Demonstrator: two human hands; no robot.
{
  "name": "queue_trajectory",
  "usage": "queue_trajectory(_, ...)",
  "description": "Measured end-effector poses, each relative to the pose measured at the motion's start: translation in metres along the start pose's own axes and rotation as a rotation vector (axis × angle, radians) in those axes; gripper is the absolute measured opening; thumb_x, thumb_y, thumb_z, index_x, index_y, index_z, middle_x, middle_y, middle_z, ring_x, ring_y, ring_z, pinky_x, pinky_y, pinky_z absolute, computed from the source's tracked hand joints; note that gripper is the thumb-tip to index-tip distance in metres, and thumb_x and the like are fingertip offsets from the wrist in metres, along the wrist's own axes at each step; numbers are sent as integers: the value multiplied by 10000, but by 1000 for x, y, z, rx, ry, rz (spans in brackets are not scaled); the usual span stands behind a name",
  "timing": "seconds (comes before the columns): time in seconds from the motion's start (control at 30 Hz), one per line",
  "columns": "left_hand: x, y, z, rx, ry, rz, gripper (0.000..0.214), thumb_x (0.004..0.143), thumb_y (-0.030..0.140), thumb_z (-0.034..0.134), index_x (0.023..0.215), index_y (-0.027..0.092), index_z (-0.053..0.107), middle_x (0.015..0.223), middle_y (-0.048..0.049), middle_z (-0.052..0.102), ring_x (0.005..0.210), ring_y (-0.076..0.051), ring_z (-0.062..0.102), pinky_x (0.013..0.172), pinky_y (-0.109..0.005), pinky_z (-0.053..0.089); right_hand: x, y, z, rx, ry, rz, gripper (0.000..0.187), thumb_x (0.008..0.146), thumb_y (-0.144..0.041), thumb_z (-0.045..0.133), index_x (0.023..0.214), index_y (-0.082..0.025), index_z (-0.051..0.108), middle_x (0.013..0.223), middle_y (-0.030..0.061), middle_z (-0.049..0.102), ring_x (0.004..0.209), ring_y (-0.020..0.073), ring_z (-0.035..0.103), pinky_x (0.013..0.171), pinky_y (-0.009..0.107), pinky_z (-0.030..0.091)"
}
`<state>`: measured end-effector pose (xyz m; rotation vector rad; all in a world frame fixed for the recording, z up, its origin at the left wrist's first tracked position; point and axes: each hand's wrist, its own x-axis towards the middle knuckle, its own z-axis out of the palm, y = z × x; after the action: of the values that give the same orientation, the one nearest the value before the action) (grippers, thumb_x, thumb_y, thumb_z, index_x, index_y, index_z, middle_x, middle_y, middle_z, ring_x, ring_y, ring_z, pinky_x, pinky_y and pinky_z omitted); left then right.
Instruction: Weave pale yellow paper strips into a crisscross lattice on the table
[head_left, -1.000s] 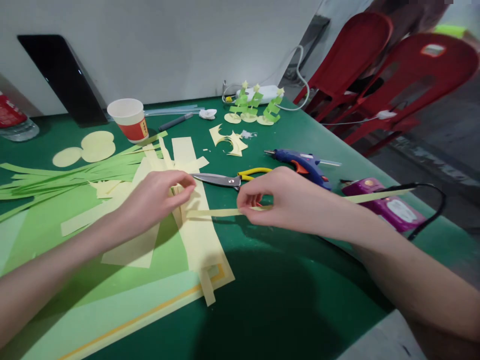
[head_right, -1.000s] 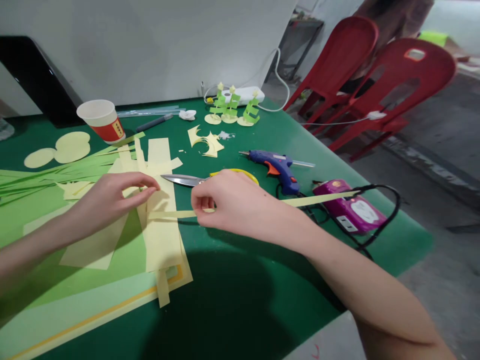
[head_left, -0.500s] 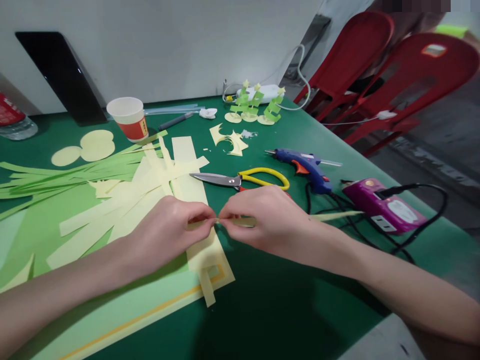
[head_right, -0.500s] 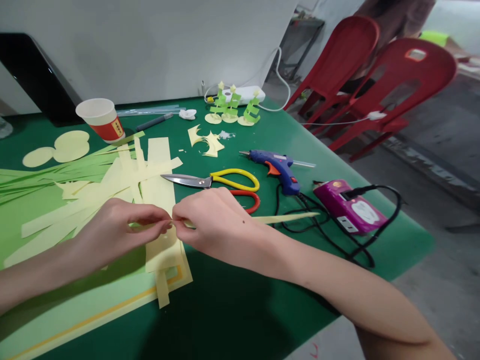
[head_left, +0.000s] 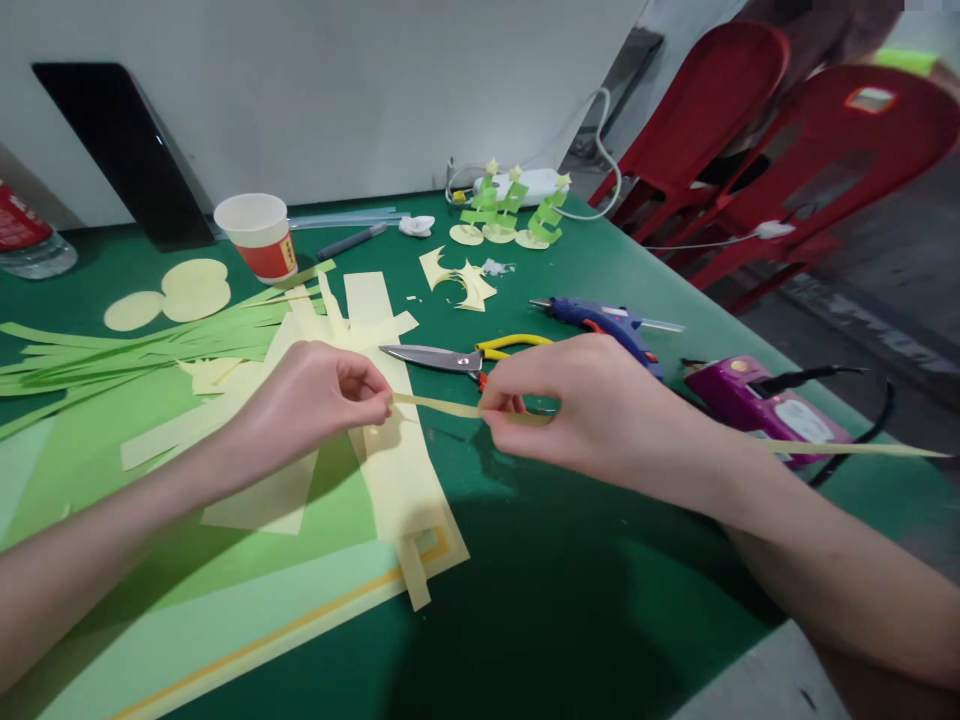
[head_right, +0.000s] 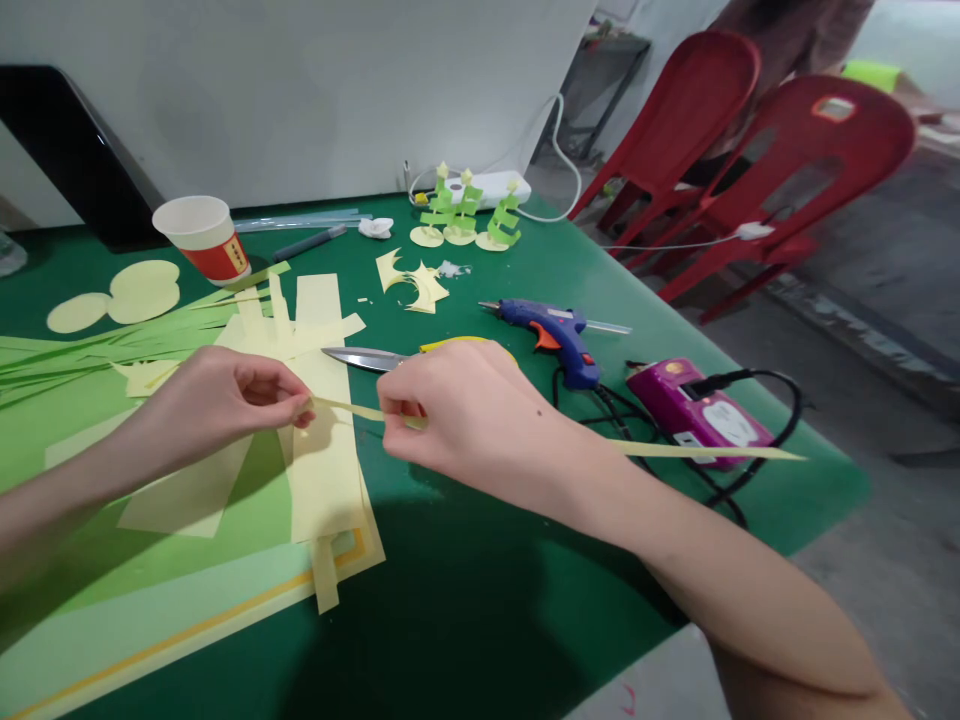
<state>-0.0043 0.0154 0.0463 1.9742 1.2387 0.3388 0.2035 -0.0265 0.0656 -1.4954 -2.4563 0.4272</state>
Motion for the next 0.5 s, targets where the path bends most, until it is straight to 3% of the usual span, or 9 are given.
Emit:
queue_trajectory(0.17,9,-11,-7,59,-6,-13,106,694,240,579,674,202,676,647,27,706,594,-128,648,529,-196,473,2,4,-6,-5,-43,1,160,671,-146,475,547,-170,573,526,-12,556,482,85,426,495,242,283)
queue_trajectory(0.3,16,-20,-15,115,81,-33,93,681,248,609,656,186,673,658,16,703,606,-135,643,536,-202,470,2,6,-13,-30,-35,10,159,657,-140,508,515,-178,568,467,-23,520,436,78,392,456,235,266)
queue_trajectory(0.37,16,-19,-16,48,124,-5,140,729,286,593,732,177,681,722,-1,711,666,-140,650,583,-207,489,2,7,-17,-28,11,7,148,663,-141,532,534,-181,593,465,-27,534,411,70,383,437,231,266)
queue_trajectory(0.5,7,-7,-6,-60,55,196,290,856,376,464,1021,216,641,921,-8,702,785,-132,635,600,-198,486,6,11,-18,63,46,-56,143,703,-123,538,636,-183,648,564,-25,625,463,71,477,479,208,342)
